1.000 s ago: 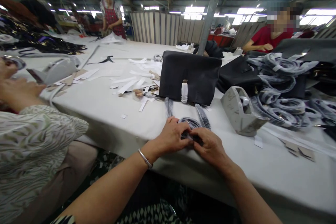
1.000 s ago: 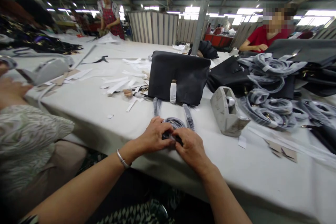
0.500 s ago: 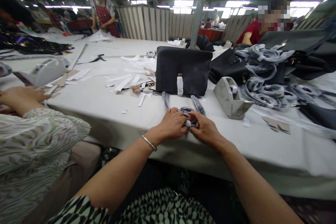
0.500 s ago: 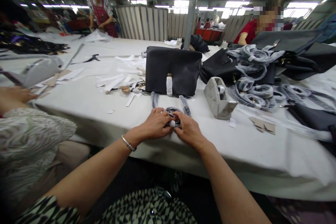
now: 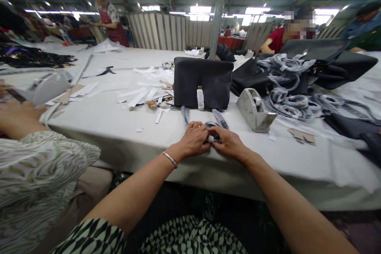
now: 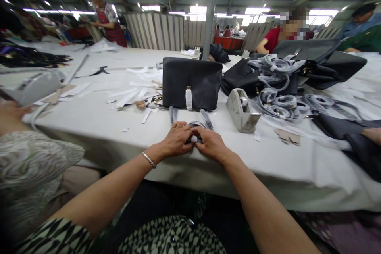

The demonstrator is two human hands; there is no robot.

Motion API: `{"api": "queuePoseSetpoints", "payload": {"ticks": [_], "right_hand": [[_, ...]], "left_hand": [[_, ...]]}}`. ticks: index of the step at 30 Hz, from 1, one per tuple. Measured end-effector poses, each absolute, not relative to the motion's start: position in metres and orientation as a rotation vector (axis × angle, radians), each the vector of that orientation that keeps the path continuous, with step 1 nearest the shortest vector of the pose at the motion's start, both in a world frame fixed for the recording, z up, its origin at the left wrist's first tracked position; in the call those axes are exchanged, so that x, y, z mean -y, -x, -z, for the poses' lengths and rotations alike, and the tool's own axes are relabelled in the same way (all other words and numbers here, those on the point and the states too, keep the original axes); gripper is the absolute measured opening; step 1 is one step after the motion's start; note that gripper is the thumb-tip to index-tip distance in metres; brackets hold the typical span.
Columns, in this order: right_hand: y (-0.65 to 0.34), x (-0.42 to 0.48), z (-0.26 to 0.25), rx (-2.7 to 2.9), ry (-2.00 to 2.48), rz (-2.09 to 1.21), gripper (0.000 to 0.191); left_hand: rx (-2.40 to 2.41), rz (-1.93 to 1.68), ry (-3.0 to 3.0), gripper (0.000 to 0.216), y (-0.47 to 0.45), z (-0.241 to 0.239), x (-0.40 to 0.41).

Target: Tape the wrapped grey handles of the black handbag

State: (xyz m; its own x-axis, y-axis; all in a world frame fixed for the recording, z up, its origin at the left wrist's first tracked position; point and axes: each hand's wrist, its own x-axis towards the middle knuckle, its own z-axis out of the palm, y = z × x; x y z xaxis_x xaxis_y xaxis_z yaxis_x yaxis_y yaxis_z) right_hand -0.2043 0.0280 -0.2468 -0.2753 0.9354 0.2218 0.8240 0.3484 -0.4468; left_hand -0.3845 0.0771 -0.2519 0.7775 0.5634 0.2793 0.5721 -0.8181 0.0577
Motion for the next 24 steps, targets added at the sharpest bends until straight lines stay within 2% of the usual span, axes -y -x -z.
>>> {"api": "queuePoseSetpoints", "payload": {"ticks": [3,6,9,11,13,18,24], "right_hand": [[0.204,-0.031,0.245,2.243,1.502,-0.271,0.040],[0.201,-0.027,0.239,2.241,1.374,-0.056,0.042],[0.199,-0.012,0.235,1.931,1.200,0.184,0.037],[0.200,0.000,0.236,1.611,1.212,0.192,0.026],[0.204,0.006,0.239,1.360,1.304,-0.018,0.018],[0.226,-0.014,0.238,1.105,1.353,-0.803,0.038],[0.238,-0.049,0.244,0.896,1.187,-0.893,0.031]], "left_hand": [[0.839,0.429,2.958,0.043,0.386,0.253,-0.084],[0.813,0.468,3.007,0.032,0.388,0.248,-0.093],[0.941,0.706,3.070,0.022,0.391,0.241,-0.102],[1.059,0.893,3.106,0.020,0.392,0.236,-0.108],[1.122,1.010,3.161,0.019,0.392,0.230,-0.112],[1.173,1.104,3.276,0.027,0.387,0.220,-0.115],[1.227,1.228,3.512,0.035,0.383,0.225,-0.122]]}}
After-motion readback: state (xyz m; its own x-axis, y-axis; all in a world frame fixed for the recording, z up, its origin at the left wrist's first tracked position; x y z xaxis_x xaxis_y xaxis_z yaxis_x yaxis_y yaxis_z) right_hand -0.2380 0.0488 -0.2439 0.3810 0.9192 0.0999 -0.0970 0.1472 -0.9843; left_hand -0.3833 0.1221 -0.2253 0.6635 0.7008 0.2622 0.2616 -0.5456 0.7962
